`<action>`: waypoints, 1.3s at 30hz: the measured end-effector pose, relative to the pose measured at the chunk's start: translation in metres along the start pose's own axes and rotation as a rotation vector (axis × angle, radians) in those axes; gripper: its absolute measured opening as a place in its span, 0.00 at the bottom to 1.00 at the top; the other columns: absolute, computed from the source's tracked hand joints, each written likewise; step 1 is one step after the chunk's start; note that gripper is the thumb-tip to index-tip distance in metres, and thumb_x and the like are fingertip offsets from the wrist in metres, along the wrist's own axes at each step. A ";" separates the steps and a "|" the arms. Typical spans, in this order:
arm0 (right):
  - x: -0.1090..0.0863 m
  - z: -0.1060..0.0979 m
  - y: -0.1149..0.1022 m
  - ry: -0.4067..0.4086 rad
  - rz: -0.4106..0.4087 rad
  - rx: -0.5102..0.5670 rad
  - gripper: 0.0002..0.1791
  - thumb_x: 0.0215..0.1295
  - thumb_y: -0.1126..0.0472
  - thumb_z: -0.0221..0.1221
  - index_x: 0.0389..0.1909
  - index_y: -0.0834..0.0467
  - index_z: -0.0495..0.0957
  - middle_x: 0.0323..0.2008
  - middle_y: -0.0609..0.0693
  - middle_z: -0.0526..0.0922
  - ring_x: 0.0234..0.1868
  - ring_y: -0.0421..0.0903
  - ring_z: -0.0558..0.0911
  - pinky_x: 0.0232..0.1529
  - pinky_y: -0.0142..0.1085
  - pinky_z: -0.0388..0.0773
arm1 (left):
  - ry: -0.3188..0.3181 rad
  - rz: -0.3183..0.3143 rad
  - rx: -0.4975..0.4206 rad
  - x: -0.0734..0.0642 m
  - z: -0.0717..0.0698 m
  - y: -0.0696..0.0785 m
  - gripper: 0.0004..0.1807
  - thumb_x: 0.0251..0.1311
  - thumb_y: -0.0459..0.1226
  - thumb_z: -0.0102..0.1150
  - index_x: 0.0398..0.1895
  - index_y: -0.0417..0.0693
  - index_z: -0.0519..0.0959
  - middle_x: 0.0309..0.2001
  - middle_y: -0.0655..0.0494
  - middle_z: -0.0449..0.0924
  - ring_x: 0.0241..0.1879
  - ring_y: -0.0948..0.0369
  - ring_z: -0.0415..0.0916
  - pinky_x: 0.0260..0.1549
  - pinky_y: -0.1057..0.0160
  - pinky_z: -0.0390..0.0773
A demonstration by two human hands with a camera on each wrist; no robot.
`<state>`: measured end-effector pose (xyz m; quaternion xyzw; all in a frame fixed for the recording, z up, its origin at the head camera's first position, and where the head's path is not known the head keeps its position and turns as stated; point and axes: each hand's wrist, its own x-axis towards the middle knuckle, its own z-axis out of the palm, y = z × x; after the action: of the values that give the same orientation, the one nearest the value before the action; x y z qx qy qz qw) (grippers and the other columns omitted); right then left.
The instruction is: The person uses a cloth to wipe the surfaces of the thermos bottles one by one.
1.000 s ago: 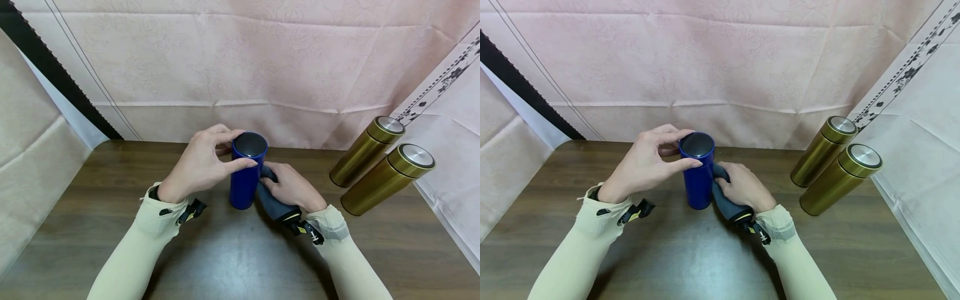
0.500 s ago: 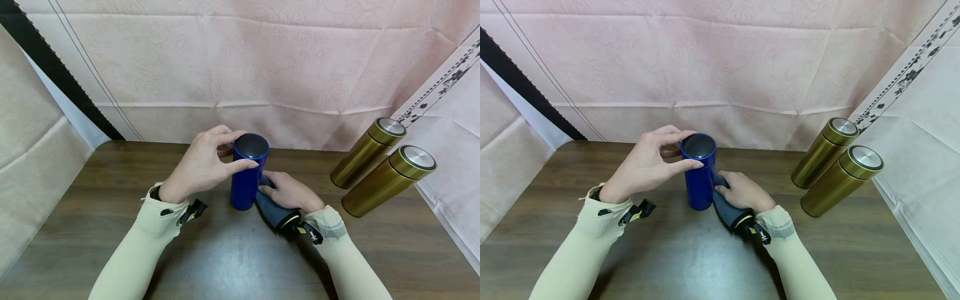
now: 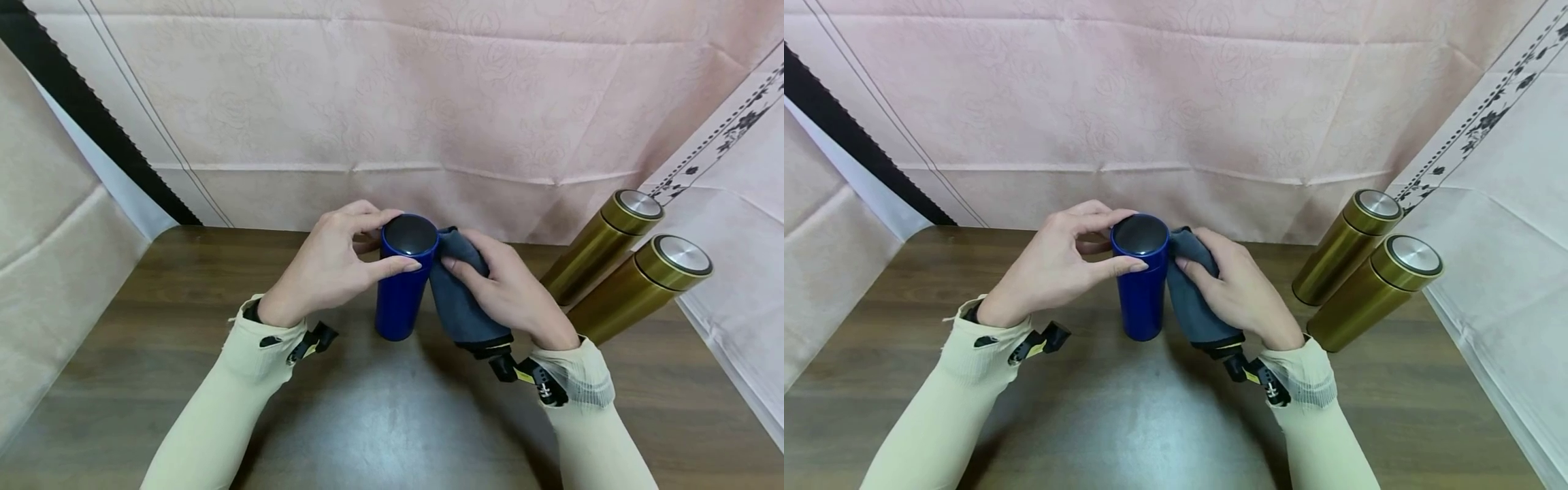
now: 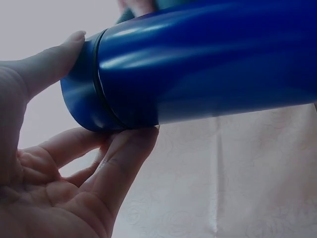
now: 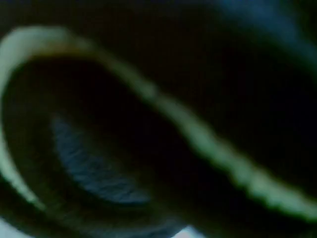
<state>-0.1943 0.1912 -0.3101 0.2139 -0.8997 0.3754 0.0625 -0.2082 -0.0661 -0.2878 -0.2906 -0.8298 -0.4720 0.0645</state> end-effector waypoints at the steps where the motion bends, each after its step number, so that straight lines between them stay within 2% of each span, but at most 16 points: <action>1: 0.000 -0.001 -0.002 0.032 0.001 0.012 0.13 0.76 0.51 0.58 0.57 0.44 0.78 0.42 0.45 0.82 0.39 0.44 0.78 0.41 0.38 0.75 | -0.002 0.001 0.000 0.000 0.000 0.000 0.28 0.53 0.47 0.79 0.59 0.56 0.84 0.43 0.60 0.80 0.45 0.66 0.81 0.51 0.64 0.86; 5: 0.002 -0.001 -0.008 0.181 0.016 0.087 0.17 0.74 0.51 0.60 0.60 0.46 0.76 0.46 0.46 0.83 0.43 0.43 0.78 0.43 0.35 0.75 | -0.007 0.006 0.004 0.001 0.000 -0.001 0.28 0.53 0.47 0.79 0.59 0.56 0.83 0.44 0.61 0.80 0.45 0.65 0.80 0.51 0.63 0.86; 9: 0.007 0.002 -0.011 0.312 -0.004 0.184 0.20 0.71 0.53 0.64 0.61 0.49 0.76 0.47 0.48 0.85 0.44 0.42 0.81 0.45 0.33 0.76 | -0.011 -0.001 0.013 0.002 -0.001 -0.001 0.29 0.53 0.46 0.79 0.60 0.54 0.83 0.44 0.61 0.80 0.45 0.65 0.80 0.51 0.62 0.86; 11: 0.011 0.005 -0.011 0.340 -0.024 0.205 0.17 0.71 0.54 0.63 0.59 0.49 0.78 0.46 0.47 0.85 0.43 0.42 0.81 0.44 0.32 0.76 | -0.011 -0.007 0.008 0.002 -0.001 -0.002 0.30 0.53 0.46 0.79 0.61 0.53 0.82 0.44 0.61 0.80 0.45 0.65 0.81 0.51 0.62 0.86; 14: 0.017 0.008 -0.009 0.336 -0.045 0.248 0.13 0.73 0.55 0.61 0.56 0.49 0.81 0.45 0.46 0.84 0.43 0.43 0.79 0.44 0.32 0.75 | -0.011 -0.008 -0.007 0.002 -0.001 -0.002 0.31 0.52 0.46 0.79 0.61 0.52 0.82 0.44 0.60 0.79 0.45 0.66 0.82 0.51 0.63 0.86; 19: 0.026 0.010 -0.002 0.245 -0.060 0.314 0.12 0.74 0.63 0.54 0.54 0.54 0.81 0.42 0.47 0.81 0.42 0.45 0.77 0.43 0.33 0.75 | -0.009 0.006 -0.037 0.003 0.000 -0.003 0.30 0.51 0.44 0.80 0.60 0.54 0.83 0.43 0.59 0.79 0.44 0.65 0.82 0.47 0.65 0.87; 24: 0.036 0.017 0.010 0.093 -0.049 0.331 0.16 0.70 0.69 0.49 0.50 0.55 0.81 0.40 0.50 0.81 0.41 0.47 0.77 0.42 0.34 0.75 | -0.022 0.009 -0.074 0.004 0.001 -0.003 0.29 0.52 0.43 0.80 0.59 0.55 0.83 0.43 0.58 0.79 0.43 0.64 0.81 0.47 0.66 0.87; 30: 0.047 0.032 0.033 -0.141 0.082 0.315 0.14 0.76 0.62 0.48 0.50 0.53 0.83 0.43 0.48 0.83 0.45 0.44 0.78 0.51 0.35 0.75 | -0.031 0.023 -0.056 0.003 0.000 -0.006 0.28 0.54 0.44 0.78 0.60 0.55 0.83 0.45 0.59 0.79 0.45 0.65 0.79 0.46 0.66 0.87; 34: 0.050 0.046 0.046 -0.242 0.171 0.246 0.14 0.76 0.61 0.48 0.42 0.56 0.83 0.39 0.49 0.81 0.42 0.46 0.76 0.50 0.39 0.73 | -0.031 0.032 -0.042 0.004 0.000 -0.007 0.29 0.54 0.44 0.78 0.61 0.55 0.82 0.46 0.59 0.79 0.47 0.64 0.79 0.45 0.65 0.87; 36: 0.050 0.053 0.051 -0.288 0.200 0.190 0.14 0.75 0.59 0.48 0.45 0.54 0.83 0.43 0.49 0.81 0.46 0.46 0.76 0.54 0.40 0.73 | -0.033 0.033 -0.046 0.004 0.000 -0.007 0.29 0.54 0.44 0.78 0.61 0.54 0.82 0.47 0.58 0.79 0.48 0.62 0.79 0.46 0.64 0.87; 39: 0.048 0.063 0.056 -0.366 0.250 0.143 0.17 0.78 0.52 0.47 0.57 0.49 0.79 0.56 0.48 0.80 0.56 0.46 0.76 0.65 0.45 0.71 | -0.040 0.028 -0.059 0.004 0.001 -0.007 0.30 0.54 0.44 0.78 0.62 0.53 0.82 0.47 0.56 0.79 0.49 0.61 0.79 0.47 0.63 0.87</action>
<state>-0.2590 0.1664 -0.3780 0.1691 -0.8866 0.3979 -0.1642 -0.2153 -0.0664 -0.2913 -0.3131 -0.8126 -0.4895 0.0459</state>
